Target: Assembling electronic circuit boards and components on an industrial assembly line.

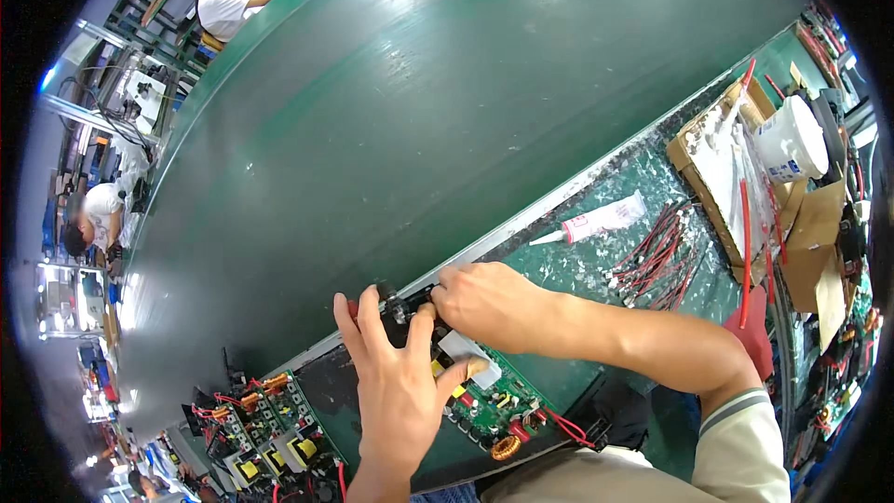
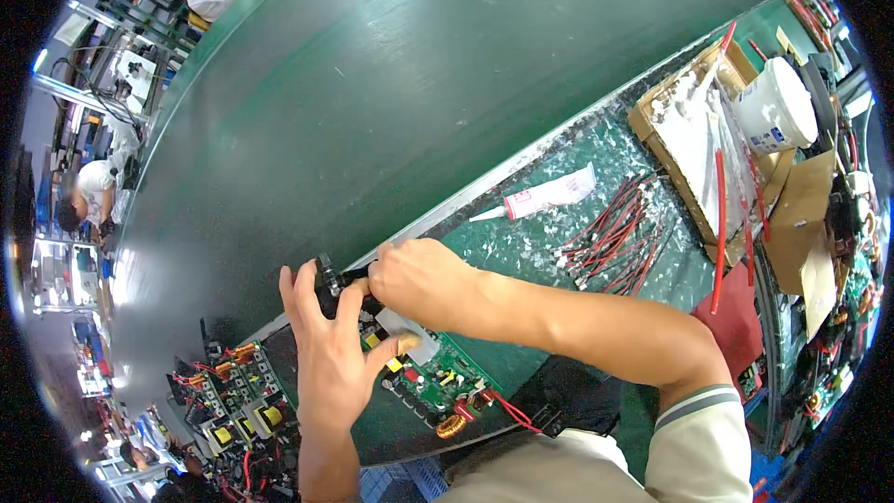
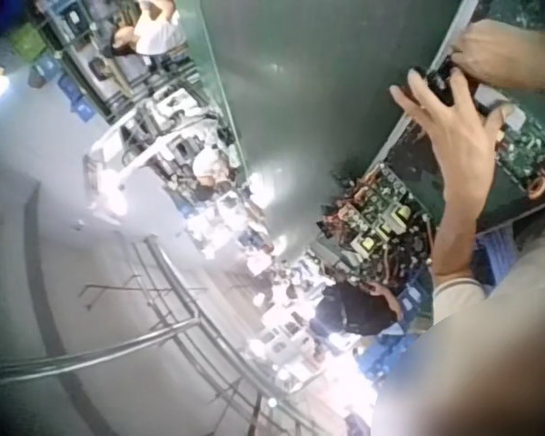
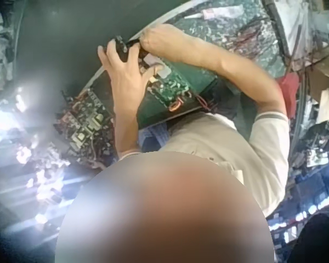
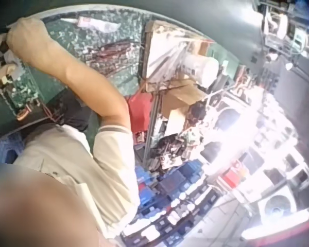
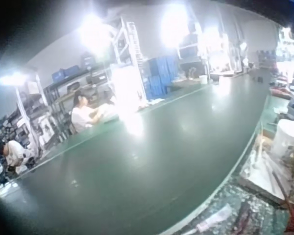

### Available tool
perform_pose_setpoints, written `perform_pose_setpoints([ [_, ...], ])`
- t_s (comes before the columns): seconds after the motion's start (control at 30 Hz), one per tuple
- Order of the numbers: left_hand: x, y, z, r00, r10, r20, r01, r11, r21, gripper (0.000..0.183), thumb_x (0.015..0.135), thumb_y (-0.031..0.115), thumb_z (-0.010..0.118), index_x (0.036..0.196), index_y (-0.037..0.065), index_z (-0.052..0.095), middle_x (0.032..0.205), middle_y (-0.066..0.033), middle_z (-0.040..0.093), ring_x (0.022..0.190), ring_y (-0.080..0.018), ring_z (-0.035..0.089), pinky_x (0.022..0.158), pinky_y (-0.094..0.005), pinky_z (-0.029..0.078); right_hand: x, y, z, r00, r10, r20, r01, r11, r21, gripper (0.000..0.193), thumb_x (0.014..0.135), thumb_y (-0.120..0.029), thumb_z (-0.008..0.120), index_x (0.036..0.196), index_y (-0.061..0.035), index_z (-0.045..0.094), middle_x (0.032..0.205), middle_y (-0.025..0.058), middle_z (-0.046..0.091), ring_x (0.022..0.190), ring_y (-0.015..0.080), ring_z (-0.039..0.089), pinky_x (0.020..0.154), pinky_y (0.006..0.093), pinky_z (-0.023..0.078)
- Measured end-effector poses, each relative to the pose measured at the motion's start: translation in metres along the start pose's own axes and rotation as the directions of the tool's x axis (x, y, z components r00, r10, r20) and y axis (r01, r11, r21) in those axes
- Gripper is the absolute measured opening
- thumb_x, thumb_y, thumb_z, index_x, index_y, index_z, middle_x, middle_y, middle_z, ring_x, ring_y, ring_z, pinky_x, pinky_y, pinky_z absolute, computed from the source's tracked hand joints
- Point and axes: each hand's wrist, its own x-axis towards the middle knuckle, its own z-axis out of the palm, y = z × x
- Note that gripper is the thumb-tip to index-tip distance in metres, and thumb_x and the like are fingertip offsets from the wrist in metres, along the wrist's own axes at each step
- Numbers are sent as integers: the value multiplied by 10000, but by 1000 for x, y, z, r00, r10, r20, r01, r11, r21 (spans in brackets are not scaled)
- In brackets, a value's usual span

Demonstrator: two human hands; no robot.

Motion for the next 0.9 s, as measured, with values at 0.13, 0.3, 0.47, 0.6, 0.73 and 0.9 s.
perform_pose_setpoints([
  [0.13,-3,3,2,999,-45,-16,44,998,-44,685,681,362,863,1248,98,583,1460,-278,273,1390,-577,196,1088,-649,304,-5,4,0,985,170,-41,-159,968,196,78,811,-57,641,874,-11,636,903,158,642,846,367,665,716,452,546],
  [0.3,-4,1,3,998,-55,-17,54,997,-62,690,685,381,857,1251,96,584,1450,-278,278,1389,-576,193,1093,-651,299,-5,7,4,950,307,63,-302,842,447,78,847,-66,653,919,-40,670,951,131,651,893,373,649,768,473,521],
  [0.47,-4,0,4,998,-52,-31,50,996,-67,688,691,392,850,1251,95,583,1440,-273,285,1389,-575,192,1094,-657,295,-8,4,9,970,218,-111,-157,902,401,131,748,2,630,865,-32,679,907,152,655,906,376,648,775,468,529],
  [0.6,-3,2,1,999,-33,-28,31,997,-68,686,691,325,871,1256,75,573,1403,-294,300,1363,-612,201,1052,-656,349,-10,4,6,979,145,-143,-91,940,328,52,845,-69,662,867,-22,659,889,146,614,885,374,616,763,474,510],
  [0.73,-3,-1,4,998,-54,-27,52,996,-76,688,692,382,853,1257,101,578,1423,-270,298,1392,-575,191,1095,-654,298,-4,5,6,980,158,-122,-111,938,328,41,841,-55,651,849,-16,646,896,145,616,896,375,618,770,474,509],
  [0.9,-5,-1,4,998,-55,-22,54,996,-64,693,685,374,856,1261,109,577,1418,-275,305,1392,-580,190,1098,-648,298,-4,2,6,981,183,-68,-155,939,307,52,819,-44,645,860,-12,642,908,149,628,925,374,628,794,465,519],
])
